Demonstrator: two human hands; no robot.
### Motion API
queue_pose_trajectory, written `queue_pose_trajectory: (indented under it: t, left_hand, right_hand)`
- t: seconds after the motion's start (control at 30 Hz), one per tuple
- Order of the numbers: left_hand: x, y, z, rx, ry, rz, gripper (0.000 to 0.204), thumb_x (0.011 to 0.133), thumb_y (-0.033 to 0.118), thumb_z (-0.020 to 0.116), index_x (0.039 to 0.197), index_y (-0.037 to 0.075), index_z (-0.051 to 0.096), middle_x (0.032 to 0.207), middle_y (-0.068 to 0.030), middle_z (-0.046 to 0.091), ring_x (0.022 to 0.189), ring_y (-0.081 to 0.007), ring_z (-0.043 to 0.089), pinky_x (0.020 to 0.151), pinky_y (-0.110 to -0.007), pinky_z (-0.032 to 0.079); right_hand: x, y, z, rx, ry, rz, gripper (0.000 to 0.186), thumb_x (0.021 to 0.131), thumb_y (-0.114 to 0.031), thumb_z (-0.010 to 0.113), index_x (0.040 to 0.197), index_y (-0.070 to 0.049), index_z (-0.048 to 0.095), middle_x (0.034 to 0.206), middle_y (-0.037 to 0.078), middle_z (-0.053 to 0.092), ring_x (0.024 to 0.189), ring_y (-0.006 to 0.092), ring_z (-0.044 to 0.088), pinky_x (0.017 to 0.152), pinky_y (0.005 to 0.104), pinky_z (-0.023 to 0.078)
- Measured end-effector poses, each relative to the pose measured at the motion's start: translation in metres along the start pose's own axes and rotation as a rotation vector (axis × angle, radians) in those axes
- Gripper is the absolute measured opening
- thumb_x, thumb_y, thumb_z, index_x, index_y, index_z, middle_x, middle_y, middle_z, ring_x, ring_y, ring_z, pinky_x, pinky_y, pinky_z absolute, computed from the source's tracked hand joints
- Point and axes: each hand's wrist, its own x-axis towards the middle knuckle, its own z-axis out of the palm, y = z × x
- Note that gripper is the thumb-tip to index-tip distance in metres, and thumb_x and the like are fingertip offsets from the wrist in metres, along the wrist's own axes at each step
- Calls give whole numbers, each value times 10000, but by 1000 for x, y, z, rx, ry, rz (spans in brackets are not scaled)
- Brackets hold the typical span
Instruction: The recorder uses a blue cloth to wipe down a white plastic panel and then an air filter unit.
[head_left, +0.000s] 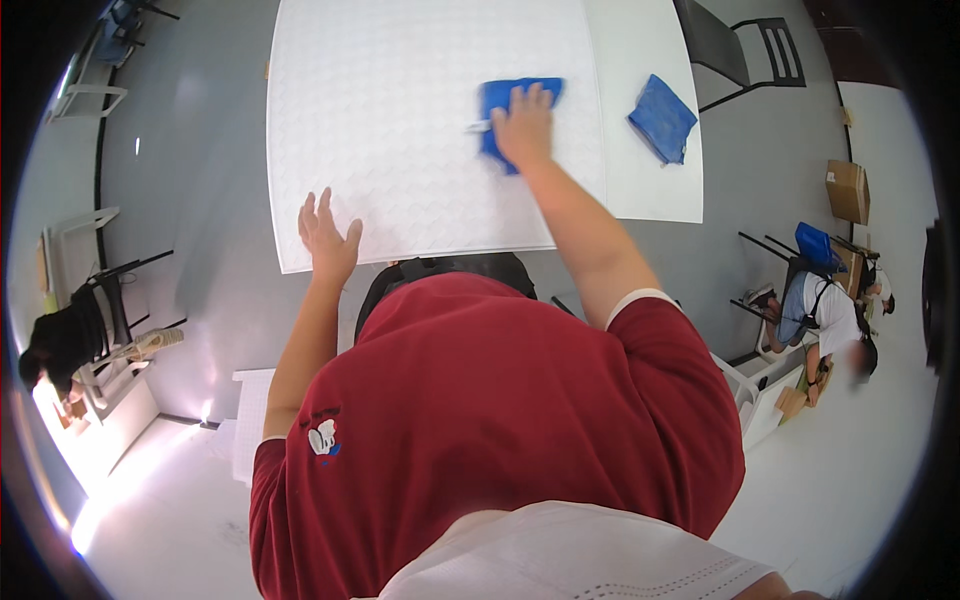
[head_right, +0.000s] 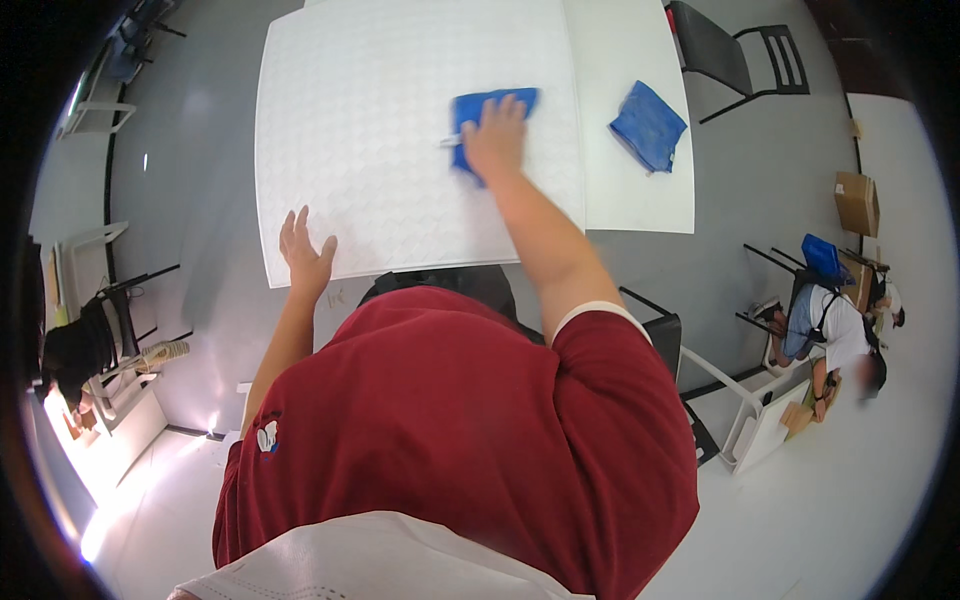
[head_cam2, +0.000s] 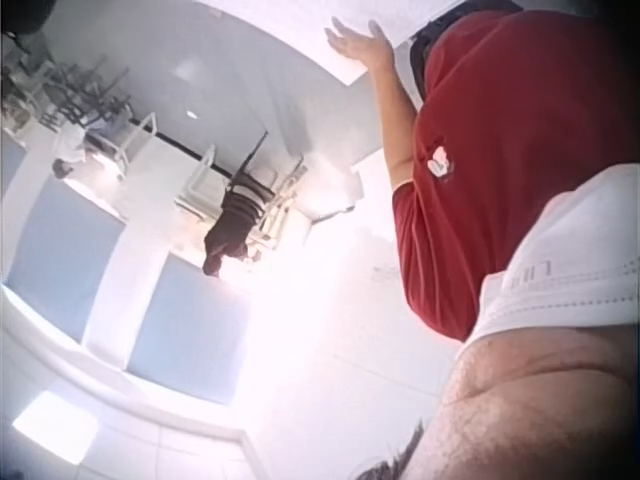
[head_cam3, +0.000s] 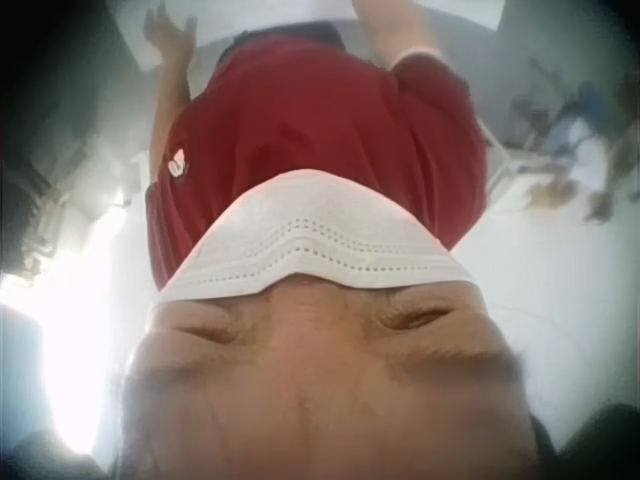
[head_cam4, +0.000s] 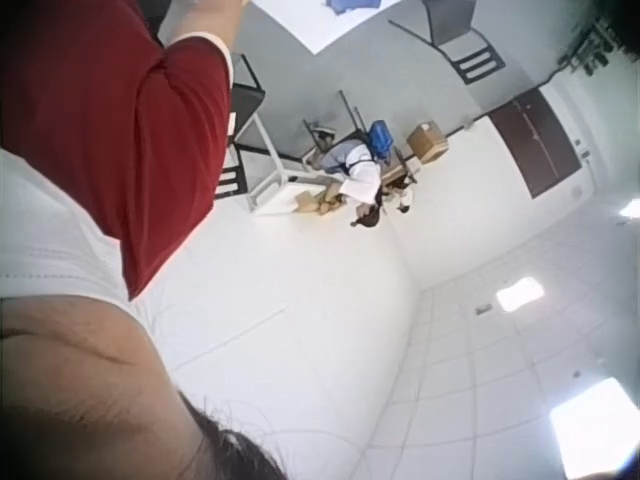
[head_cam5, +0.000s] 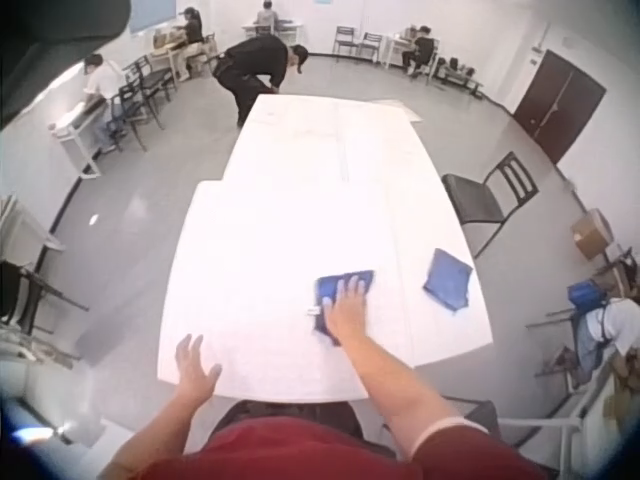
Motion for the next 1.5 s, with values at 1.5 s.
queue_pose_trajectory:
  t: [1.5]
  left_hand:
    - [182, -67, 25, 311, 21, -155, 457, 877, 310, 431, 1322, 227, 367, 1412, -171, 256, 1293, -410, 213, 1029, -530, 221]
  right_hand:
    - [-157, 118, -31, 44, 33, 258, 622, 816, -242, 549, 1284, 89, 310, 1281, 319, 337, 1177, 444, 320, 992, 487, 265]
